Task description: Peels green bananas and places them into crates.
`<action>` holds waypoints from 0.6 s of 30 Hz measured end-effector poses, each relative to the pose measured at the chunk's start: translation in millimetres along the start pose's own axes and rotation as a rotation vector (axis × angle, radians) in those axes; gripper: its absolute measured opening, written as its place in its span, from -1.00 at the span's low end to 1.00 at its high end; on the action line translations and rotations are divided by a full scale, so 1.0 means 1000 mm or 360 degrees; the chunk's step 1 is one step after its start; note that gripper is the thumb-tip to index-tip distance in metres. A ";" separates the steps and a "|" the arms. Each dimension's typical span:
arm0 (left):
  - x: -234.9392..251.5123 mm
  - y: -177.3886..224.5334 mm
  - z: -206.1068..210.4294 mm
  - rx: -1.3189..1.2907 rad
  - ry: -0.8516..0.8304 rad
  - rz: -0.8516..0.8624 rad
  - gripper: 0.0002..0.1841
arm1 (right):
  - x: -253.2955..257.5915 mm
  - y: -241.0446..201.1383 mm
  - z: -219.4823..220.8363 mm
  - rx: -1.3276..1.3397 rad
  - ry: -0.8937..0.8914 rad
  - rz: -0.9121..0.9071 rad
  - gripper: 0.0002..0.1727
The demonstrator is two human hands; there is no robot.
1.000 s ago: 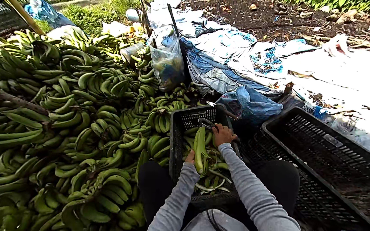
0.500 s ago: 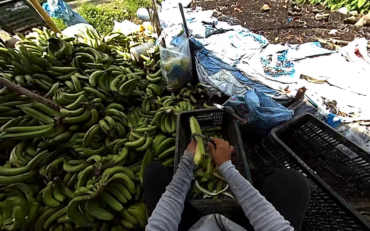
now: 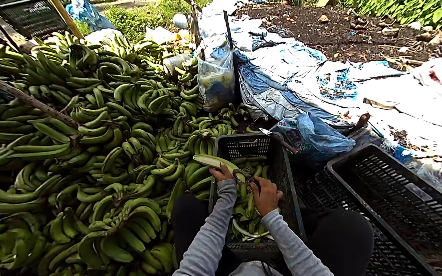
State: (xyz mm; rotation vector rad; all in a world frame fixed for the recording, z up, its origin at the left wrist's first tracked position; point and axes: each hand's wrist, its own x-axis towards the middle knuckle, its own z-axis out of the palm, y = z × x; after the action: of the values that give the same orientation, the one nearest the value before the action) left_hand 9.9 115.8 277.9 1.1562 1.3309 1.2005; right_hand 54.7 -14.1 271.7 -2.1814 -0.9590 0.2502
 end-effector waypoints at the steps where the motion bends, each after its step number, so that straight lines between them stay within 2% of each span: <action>1: -0.001 0.002 -0.007 0.0012 -0.0297 0.0001 -0.43 | 0.017 -0.002 -0.004 -0.0010 0.0013 -0.0090 -0.54; 3: -0.003 0.010 -0.032 0.0064 -0.1126 0.0006 -0.49 | 0.066 -0.014 -0.021 -0.0092 -0.0125 -0.0144 -0.53; 4: -0.001 0.006 -0.043 0.0086 -0.1528 0.0074 -0.43 | 0.093 -0.020 -0.031 -0.0172 -0.0233 -0.0120 -0.51; 5: 0.002 0.001 -0.051 0.0145 -0.1848 0.0123 -0.33 | 0.118 -0.025 -0.040 -0.0269 -0.0331 -0.0089 -0.49; 6: 0.003 -0.003 -0.057 0.0243 -0.2020 0.0125 -0.27 | 0.134 -0.027 -0.046 -0.0343 -0.0376 -0.0077 -0.48; 7: 0.002 -0.006 -0.060 0.0319 -0.1988 0.0076 -0.26 | 0.140 -0.027 -0.047 -0.0366 -0.0381 -0.0084 -0.48; 8: -0.002 -0.009 -0.059 0.0315 -0.1774 -0.0022 -0.28 | 0.135 -0.028 -0.046 -0.0344 -0.0379 -0.0092 -0.48; 11: -0.009 0.006 -0.030 0.0191 -0.0675 -0.0542 -0.47 | 0.069 -0.022 -0.020 -0.0154 -0.0429 -0.0050 -0.45; 12: -0.005 0.013 -0.021 0.0205 -0.0382 -0.0705 -0.45 | 0.042 -0.016 -0.010 -0.0072 -0.0403 -0.0026 -0.45; 13: -0.001 0.011 -0.016 0.0245 -0.0223 -0.0803 -0.42 | 0.019 -0.008 -0.001 -0.0012 -0.0348 -0.0015 -0.46; 14: 0.001 0.007 -0.015 0.0393 -0.0234 -0.0867 -0.40 | 0.001 0.000 0.006 0.0020 -0.0273 -0.0020 -0.48; 16: -0.003 0.010 -0.017 0.0789 -0.0492 -0.0879 -0.43 | -0.016 0.012 0.015 0.0048 -0.0145 -0.0046 -0.50; 18: -0.010 0.014 -0.015 0.0453 -0.0500 -0.0882 -0.45 | -0.006 0.010 0.013 0.0004 -0.0132 -0.0087 -0.51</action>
State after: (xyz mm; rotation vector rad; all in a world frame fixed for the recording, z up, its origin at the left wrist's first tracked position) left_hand -4.1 105.8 293.3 1.0195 1.4724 0.4225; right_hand 50.5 -15.9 254.2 -2.1535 -1.0620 0.3179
